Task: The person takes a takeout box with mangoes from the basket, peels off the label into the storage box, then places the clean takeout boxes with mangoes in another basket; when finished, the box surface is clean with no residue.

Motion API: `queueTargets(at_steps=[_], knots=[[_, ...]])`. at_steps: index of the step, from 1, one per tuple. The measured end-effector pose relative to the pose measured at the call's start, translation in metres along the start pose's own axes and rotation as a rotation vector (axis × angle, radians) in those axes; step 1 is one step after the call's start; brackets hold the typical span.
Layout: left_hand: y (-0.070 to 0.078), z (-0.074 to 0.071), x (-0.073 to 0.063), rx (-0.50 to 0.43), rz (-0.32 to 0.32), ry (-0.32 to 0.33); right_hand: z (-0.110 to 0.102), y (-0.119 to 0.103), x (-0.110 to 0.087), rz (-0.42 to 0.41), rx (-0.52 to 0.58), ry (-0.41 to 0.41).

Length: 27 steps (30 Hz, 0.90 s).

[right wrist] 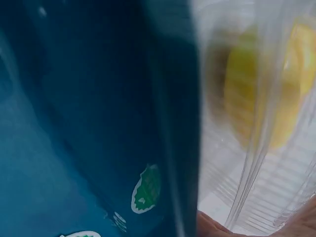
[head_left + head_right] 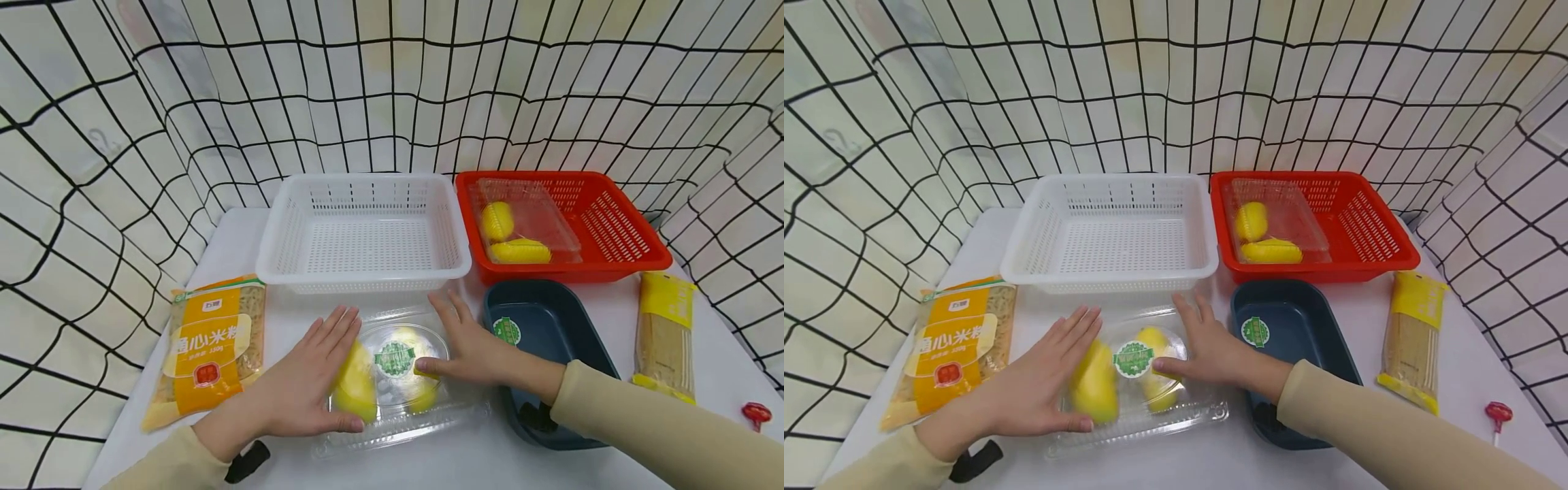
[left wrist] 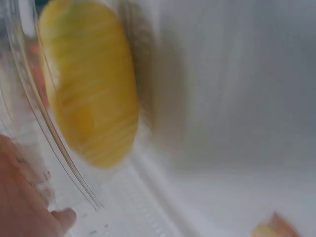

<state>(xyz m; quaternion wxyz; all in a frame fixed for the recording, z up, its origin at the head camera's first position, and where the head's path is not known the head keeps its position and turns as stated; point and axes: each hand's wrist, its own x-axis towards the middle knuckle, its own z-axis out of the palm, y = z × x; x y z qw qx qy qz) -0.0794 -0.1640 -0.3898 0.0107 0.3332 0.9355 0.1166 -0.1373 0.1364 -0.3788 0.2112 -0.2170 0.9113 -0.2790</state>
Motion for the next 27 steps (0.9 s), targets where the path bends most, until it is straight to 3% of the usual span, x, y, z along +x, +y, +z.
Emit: queueTargets(at_steps=[3, 6, 9, 13, 15, 20, 27], knots=[[-0.007, -0.004, 0.004, 0.011, 0.012, -0.017, 0.001, -0.002, -0.001, 0.014, -0.043, -0.003], [-0.006, -0.007, 0.005, 0.001, -0.036, -0.025, 0.003, -0.003, 0.0, 0.049, -0.066, -0.011], [0.004, -0.008, 0.003, -0.08, -0.143, -0.012, 0.004, -0.004, 0.0, 0.076, -0.077, -0.018], [0.022, -0.004, -0.001, -0.204, -0.301, 0.048, 0.004, -0.007, -0.001, 0.112, -0.064, -0.026], [0.028, 0.0, -0.003, -0.235, -0.348, 0.083, 0.004, -0.008, -0.002, 0.125, -0.052, -0.031], [0.03, 0.009, -0.002, -0.216, -0.37, 0.127, 0.003, -0.01, -0.005, 0.112, -0.039, -0.042], [0.02, 0.01, 0.001, -0.162, -0.368, 0.092, 0.003, -0.009, -0.014, 0.075, -0.07, -0.076]])
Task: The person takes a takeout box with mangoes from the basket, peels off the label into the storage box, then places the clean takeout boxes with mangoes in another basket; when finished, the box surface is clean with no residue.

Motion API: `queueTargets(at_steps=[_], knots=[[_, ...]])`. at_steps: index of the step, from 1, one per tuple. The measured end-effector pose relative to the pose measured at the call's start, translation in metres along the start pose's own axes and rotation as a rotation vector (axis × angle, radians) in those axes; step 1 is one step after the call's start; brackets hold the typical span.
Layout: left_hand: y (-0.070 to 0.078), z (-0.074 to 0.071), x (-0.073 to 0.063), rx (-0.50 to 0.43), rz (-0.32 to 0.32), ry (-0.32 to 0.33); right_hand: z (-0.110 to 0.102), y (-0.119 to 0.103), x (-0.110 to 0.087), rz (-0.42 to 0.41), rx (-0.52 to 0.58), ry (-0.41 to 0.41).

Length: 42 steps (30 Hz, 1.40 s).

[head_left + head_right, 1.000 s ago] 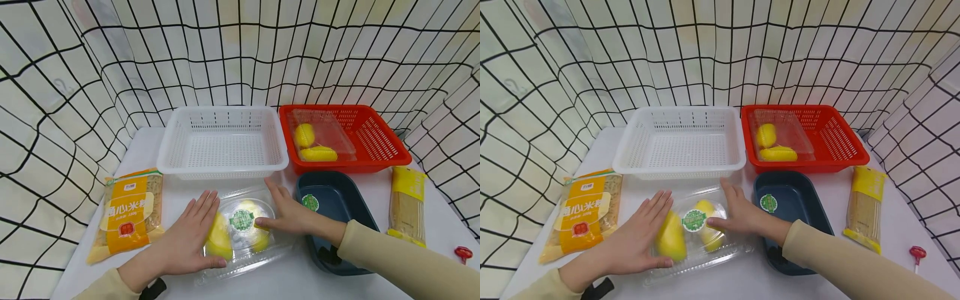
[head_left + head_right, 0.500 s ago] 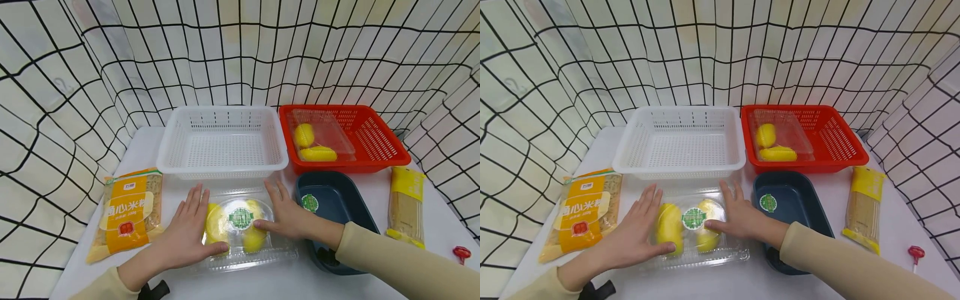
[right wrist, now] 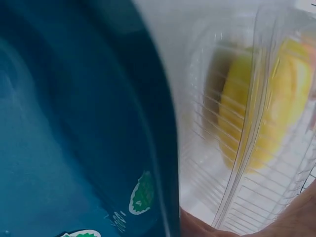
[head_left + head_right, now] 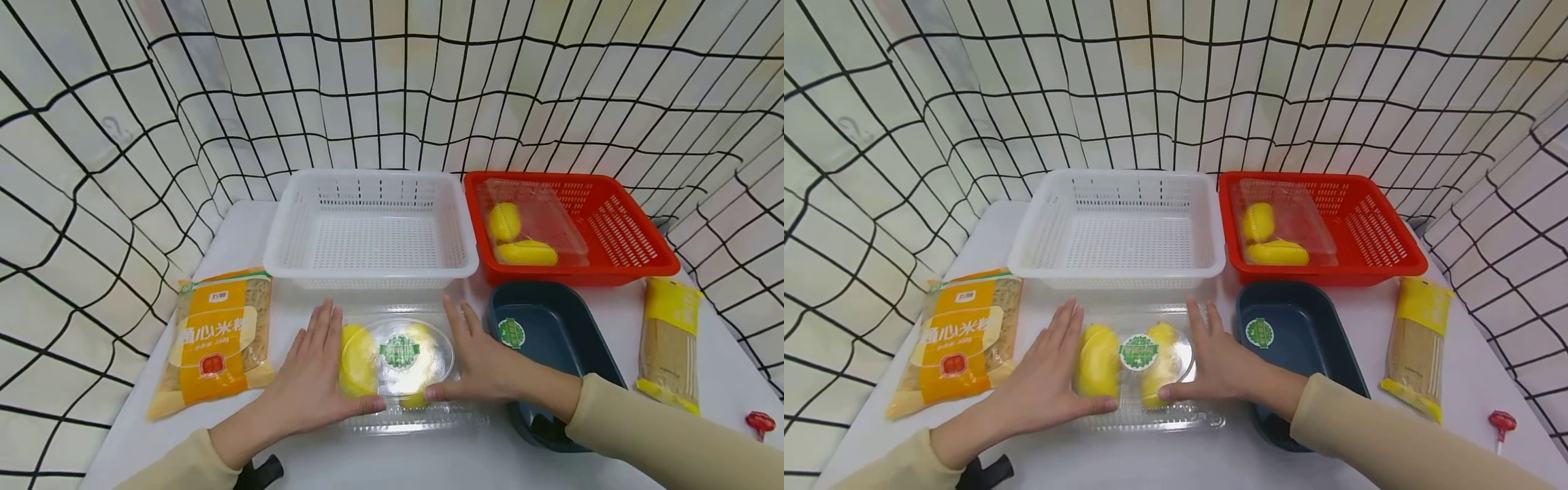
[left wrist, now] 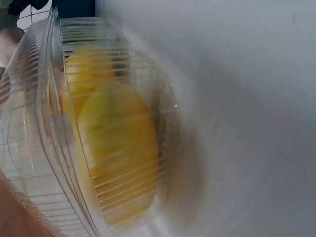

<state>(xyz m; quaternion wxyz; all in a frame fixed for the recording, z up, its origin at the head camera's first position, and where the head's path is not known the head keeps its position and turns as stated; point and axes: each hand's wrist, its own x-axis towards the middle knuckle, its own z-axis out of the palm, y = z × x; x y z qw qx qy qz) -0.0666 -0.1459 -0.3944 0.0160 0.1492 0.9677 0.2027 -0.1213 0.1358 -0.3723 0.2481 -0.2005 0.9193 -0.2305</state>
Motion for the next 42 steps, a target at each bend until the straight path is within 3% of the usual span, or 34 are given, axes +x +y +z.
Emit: queueTargets(at_steps=[7, 12, 15, 21, 28, 35, 42], knots=[[-0.007, -0.003, 0.01, -0.01, 0.032, -0.051, -0.003, 0.001, -0.005, -0.003, -0.069, -0.002], [-0.007, -0.004, 0.012, 0.007, 0.034, -0.055, -0.005, -0.003, -0.005, -0.075, -0.237, 0.032], [-0.004, -0.005, 0.01, -0.015, 0.0, -0.061, -0.006, -0.006, -0.005, -0.104, -0.299, 0.035], [0.006, -0.004, 0.002, -0.174, -0.067, -0.062, -0.009, -0.007, -0.006, -0.104, -0.302, 0.029], [0.0, 0.004, 0.005, -0.104, -0.011, -0.008, -0.007, -0.008, -0.005, -0.087, -0.28, 0.03], [-0.004, 0.003, 0.007, -0.105, 0.007, -0.033, -0.005, -0.009, -0.005, -0.072, -0.281, 0.03], [-0.002, 0.002, 0.007, -0.13, -0.022, -0.05, -0.007, -0.009, -0.005, -0.085, -0.28, 0.043]])
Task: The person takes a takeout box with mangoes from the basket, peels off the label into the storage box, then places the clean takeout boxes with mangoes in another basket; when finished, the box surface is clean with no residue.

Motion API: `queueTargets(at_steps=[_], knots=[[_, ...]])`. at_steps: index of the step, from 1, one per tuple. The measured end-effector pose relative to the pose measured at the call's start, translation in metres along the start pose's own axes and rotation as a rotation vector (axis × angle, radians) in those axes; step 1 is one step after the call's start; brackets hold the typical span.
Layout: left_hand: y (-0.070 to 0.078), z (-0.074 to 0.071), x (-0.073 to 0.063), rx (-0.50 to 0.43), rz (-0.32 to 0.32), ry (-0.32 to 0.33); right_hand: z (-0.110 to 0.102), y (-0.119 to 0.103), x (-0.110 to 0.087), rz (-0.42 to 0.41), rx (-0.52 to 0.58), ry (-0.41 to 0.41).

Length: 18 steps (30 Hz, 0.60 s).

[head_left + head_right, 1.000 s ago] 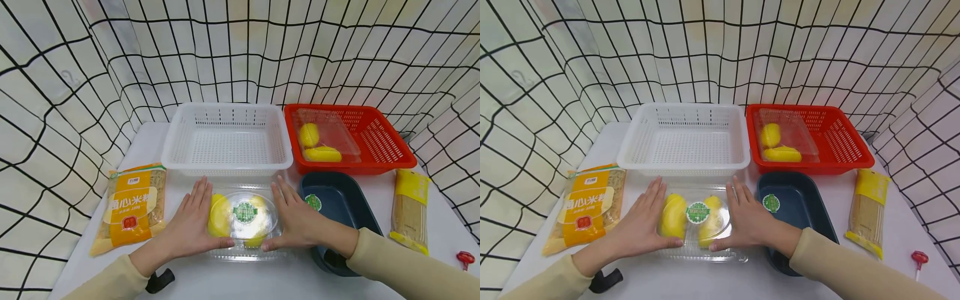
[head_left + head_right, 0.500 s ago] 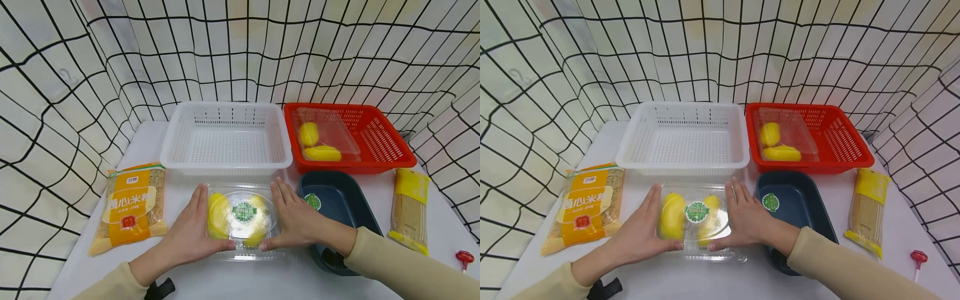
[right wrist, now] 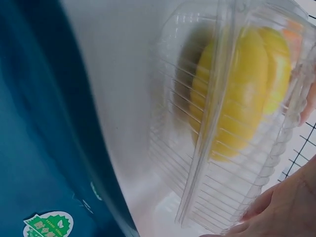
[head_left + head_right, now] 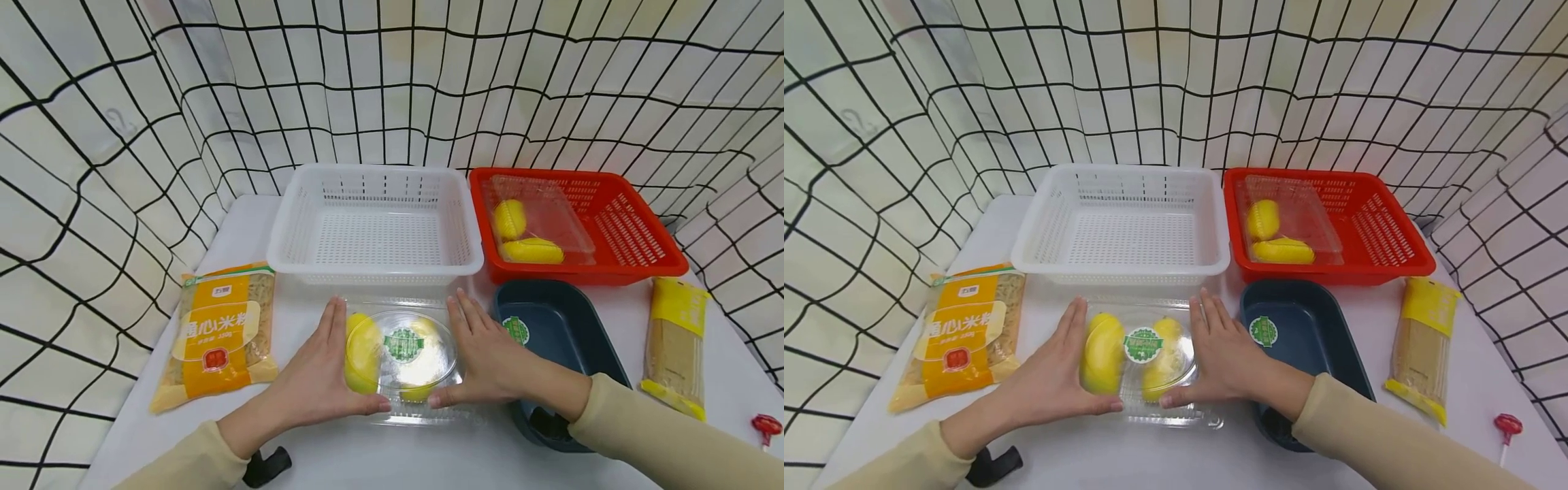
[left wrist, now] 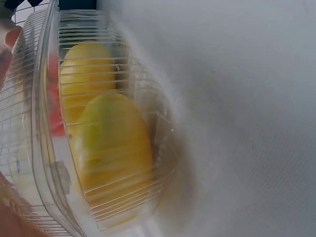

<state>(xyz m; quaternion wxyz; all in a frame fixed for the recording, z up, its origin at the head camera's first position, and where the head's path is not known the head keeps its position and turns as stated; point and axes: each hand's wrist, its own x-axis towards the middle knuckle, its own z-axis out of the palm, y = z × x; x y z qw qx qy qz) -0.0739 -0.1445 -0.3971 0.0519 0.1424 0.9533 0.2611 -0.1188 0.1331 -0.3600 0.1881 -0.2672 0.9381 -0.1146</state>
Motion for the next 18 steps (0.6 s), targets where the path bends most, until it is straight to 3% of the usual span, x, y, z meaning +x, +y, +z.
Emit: queueTargets(at_steps=[4, 8, 11, 14, 18], knots=[[0.001, -0.001, 0.0, 0.006, -0.003, -0.003, -0.005, 0.0, 0.0, -0.004, -0.009, 0.007], [0.001, -0.002, 0.0, 0.017, -0.001, -0.002, -0.014, -0.003, 0.006, -0.077, -0.045, 0.062], [0.001, -0.003, -0.001, 0.018, 0.0, -0.003, -0.021, -0.007, 0.013, -0.187, -0.039, 0.095], [0.0, -0.003, 0.0, 0.018, -0.006, -0.017, -0.027, -0.014, 0.022, -0.289, -0.025, 0.079], [0.0, -0.003, 0.0, 0.013, -0.022, -0.043, -0.029, -0.023, 0.035, -0.429, -0.099, 0.062]])
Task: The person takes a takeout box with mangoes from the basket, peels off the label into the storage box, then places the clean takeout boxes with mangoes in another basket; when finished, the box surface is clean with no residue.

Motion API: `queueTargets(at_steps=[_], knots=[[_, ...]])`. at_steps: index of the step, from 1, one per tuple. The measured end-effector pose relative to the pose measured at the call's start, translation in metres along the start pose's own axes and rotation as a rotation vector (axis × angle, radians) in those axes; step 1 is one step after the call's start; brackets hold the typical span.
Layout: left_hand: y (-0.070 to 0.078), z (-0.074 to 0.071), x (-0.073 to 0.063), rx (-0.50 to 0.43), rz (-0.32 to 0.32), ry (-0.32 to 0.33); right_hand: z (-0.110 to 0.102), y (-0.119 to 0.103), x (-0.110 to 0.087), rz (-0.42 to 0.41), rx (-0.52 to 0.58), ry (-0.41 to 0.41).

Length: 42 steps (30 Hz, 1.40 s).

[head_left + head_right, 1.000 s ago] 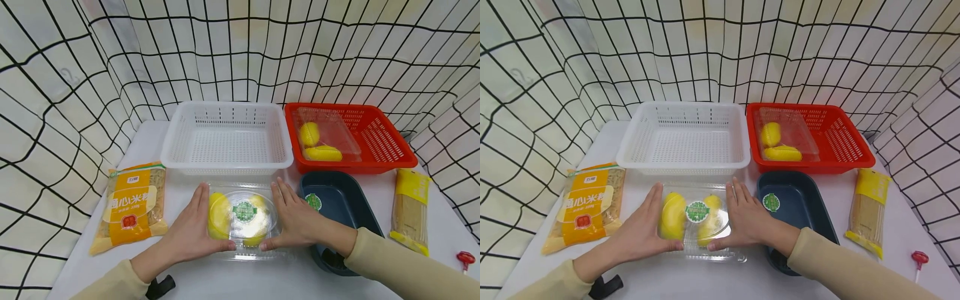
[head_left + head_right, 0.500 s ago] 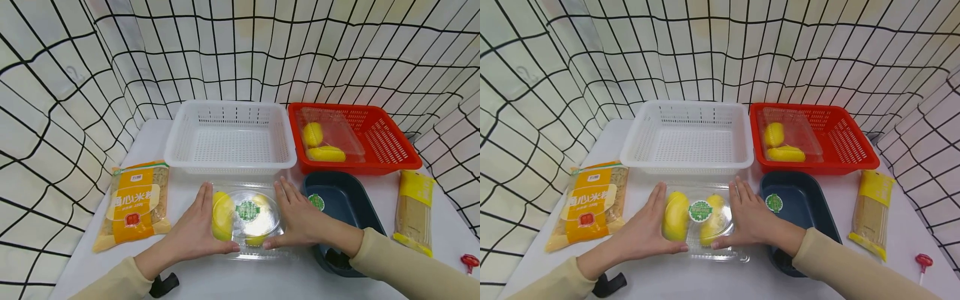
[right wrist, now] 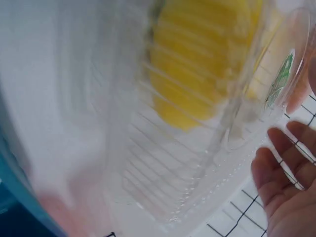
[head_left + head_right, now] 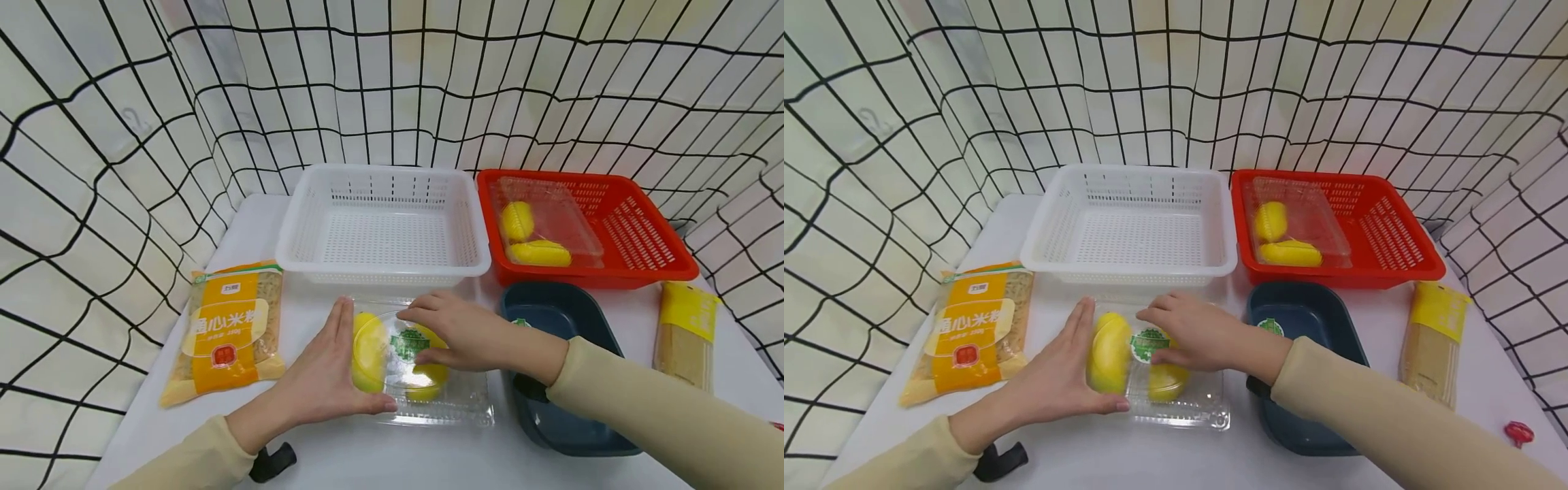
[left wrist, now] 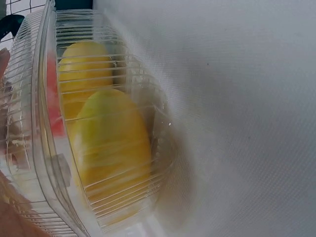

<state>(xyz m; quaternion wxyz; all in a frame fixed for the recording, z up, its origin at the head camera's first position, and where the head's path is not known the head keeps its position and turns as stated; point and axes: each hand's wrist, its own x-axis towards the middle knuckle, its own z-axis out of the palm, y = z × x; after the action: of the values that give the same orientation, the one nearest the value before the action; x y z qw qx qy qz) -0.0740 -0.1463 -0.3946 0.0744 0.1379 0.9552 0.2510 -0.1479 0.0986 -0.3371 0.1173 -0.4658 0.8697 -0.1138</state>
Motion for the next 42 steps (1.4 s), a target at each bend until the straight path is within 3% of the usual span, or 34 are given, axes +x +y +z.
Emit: queueTargets(at_steps=[4, 12, 22, 42], knots=[[0.0, 0.001, 0.0, -0.004, -0.01, -0.017, 0.002, -0.001, 0.013, -0.074, -0.058, -0.036], [-0.001, 0.0, 0.0, -0.01, -0.021, -0.024, 0.004, -0.005, 0.026, -0.095, -0.111, -0.064], [0.0, 0.0, 0.0, -0.007, -0.01, -0.012, 0.006, -0.007, 0.031, -0.073, -0.053, -0.114], [0.0, 0.001, 0.0, -0.011, -0.009, -0.002, 0.006, -0.003, 0.033, -0.103, 0.043, -0.044]])
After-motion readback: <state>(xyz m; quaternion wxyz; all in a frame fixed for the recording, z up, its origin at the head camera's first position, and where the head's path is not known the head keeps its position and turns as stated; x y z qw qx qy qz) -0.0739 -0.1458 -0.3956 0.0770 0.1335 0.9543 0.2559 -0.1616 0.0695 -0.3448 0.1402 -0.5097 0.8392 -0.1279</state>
